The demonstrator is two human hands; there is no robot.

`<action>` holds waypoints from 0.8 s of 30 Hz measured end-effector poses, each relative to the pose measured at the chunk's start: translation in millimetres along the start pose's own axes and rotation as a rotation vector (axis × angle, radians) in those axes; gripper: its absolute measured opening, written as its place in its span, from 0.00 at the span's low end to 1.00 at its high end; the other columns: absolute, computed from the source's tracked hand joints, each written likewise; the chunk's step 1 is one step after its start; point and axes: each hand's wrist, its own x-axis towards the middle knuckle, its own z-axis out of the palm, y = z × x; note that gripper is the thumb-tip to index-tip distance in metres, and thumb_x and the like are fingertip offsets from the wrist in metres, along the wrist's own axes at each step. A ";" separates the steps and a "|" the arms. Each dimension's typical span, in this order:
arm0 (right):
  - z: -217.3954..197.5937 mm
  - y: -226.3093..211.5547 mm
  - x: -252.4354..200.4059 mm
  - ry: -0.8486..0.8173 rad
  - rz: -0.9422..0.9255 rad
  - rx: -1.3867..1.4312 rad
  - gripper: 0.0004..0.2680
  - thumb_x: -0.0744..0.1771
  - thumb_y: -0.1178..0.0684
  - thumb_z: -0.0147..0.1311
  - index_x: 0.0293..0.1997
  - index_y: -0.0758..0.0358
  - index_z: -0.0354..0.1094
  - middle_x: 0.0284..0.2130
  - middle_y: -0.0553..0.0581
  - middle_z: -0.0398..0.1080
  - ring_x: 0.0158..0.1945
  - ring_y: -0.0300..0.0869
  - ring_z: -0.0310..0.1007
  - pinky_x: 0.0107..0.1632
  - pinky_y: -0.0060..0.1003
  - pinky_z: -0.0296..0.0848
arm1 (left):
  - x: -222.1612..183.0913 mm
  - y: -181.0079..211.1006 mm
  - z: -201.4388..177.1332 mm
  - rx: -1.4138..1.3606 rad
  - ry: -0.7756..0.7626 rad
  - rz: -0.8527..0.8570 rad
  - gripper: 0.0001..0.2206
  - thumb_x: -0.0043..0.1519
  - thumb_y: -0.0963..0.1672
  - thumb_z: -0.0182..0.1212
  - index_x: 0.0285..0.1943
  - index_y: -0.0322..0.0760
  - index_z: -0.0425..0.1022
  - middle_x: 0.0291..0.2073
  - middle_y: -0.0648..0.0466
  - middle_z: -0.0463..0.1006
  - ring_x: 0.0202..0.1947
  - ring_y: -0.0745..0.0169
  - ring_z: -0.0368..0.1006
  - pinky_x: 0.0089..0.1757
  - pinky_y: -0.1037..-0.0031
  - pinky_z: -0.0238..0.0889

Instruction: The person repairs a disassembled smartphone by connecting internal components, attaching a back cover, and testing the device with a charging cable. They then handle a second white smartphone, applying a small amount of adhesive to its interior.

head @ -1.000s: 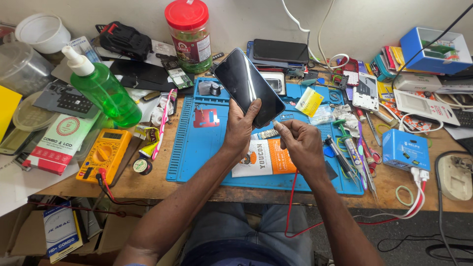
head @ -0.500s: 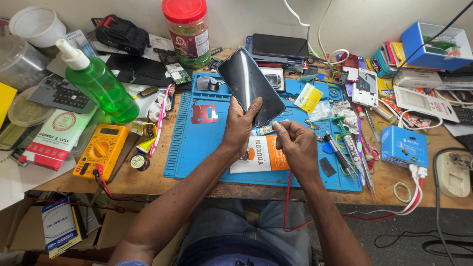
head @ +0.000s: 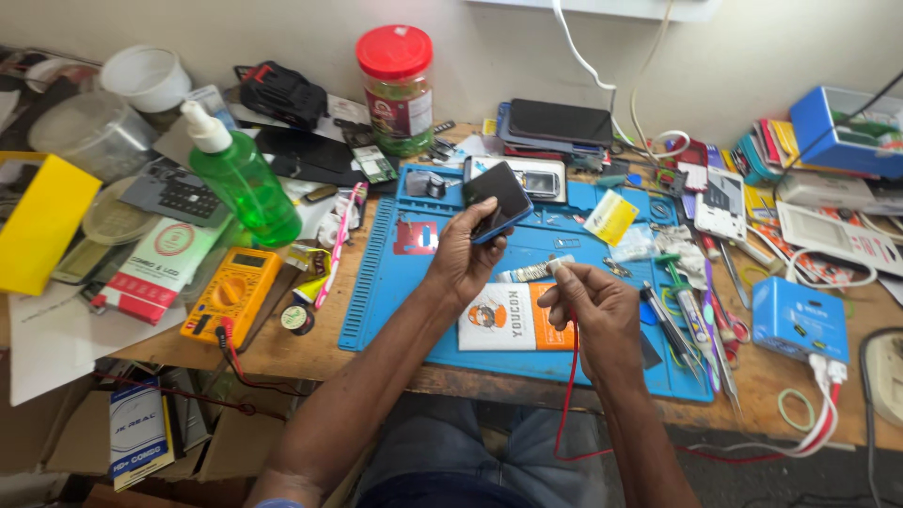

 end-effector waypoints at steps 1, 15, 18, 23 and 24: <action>4.3 -2.3 0.0 -0.013 -0.019 -0.031 0.08 0.69 0.54 0.56 0.44 0.72 0.75 0.24 0.57 0.76 0.21 0.32 0.68 0.26 0.26 0.67 | 2.1 0.5 -1.7 -0.005 0.009 -0.017 0.08 0.64 0.43 0.64 0.41 0.31 0.74 0.27 0.49 0.79 0.22 0.68 0.77 0.24 0.84 0.71; 44.8 -22.5 12.3 -0.036 -0.063 -0.294 0.10 0.69 0.50 0.56 0.42 0.69 0.76 0.20 0.54 0.75 0.20 0.32 0.69 0.23 0.26 0.66 | -0.3 -3.8 -9.8 -0.124 0.026 -0.068 0.09 0.64 0.42 0.62 0.39 0.27 0.70 0.24 0.45 0.78 0.17 0.69 0.77 0.22 0.88 0.71; 46.6 -19.0 12.0 0.003 -0.169 -0.332 0.08 0.69 0.52 0.58 0.45 0.68 0.77 0.25 0.54 0.78 0.24 0.31 0.73 0.28 0.25 0.71 | -0.8 -3.3 -9.6 -0.113 0.038 -0.064 0.09 0.65 0.42 0.62 0.40 0.27 0.70 0.24 0.45 0.78 0.17 0.69 0.77 0.23 0.88 0.72; 46.7 -15.5 9.3 0.109 -0.369 -0.528 0.08 0.65 0.57 0.64 0.48 0.65 0.78 0.32 0.55 0.81 0.33 0.34 0.81 0.36 0.28 0.78 | -0.1 -3.6 -9.8 -0.096 0.046 -0.056 0.09 0.64 0.43 0.62 0.39 0.28 0.71 0.24 0.46 0.79 0.16 0.70 0.76 0.22 0.88 0.71; 47.0 -15.2 8.9 0.117 -0.406 -0.561 0.08 0.65 0.58 0.66 0.47 0.65 0.78 0.32 0.56 0.81 0.33 0.35 0.81 0.36 0.29 0.78 | 0.1 -3.7 -9.9 -0.099 0.045 -0.054 0.08 0.65 0.43 0.62 0.39 0.29 0.71 0.24 0.47 0.79 0.16 0.71 0.76 0.22 0.88 0.71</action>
